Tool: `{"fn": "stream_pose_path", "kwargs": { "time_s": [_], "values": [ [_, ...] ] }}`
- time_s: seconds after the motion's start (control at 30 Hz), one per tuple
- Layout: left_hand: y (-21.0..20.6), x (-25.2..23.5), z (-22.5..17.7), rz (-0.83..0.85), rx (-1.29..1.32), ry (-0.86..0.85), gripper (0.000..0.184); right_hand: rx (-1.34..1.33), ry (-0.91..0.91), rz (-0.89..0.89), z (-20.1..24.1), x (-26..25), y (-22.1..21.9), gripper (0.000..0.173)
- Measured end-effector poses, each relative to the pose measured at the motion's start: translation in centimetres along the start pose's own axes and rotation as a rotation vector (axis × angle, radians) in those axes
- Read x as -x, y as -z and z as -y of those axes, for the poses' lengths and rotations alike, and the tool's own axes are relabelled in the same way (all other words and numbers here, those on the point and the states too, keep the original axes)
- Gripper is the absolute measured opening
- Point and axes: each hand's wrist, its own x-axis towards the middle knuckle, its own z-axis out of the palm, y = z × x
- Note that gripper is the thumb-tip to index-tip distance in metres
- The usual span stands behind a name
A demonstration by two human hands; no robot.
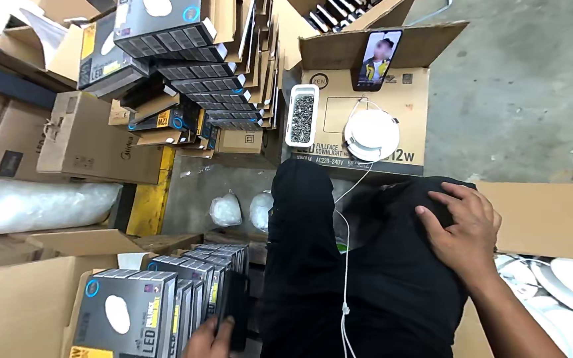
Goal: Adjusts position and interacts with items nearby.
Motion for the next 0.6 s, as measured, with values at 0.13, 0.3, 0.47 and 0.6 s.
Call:
{"fn": "stream_pose_path", "kwargs": {
  "time_s": [0.13, 0.3, 0.47, 0.6],
  "values": [
    [-2.8, -6.5, -4.6, -0.323, 0.489, -0.203, 0.033, -0.004, 0.013, -0.018, -0.1, -0.2, 0.0, 0.055],
    [-1.9, -18.0, -13.4, -0.31, 1.053, -0.315, 0.024, -0.002, 0.033, -0.055, -0.5, 0.0, 0.1, 0.054],
    [1.5, -25.8, -20.4, -0.042, 1.501, -0.09, 0.029, 0.011, 0.019, -0.11, -1.0, 0.8, 0.6, 0.056],
    [3.2, -29.6, -22.9, 0.02, 1.59, 0.002, 0.032, 0.031, -0.031, -0.144, -1.4, 1.8, 1.3, 0.054]
  ]
}}
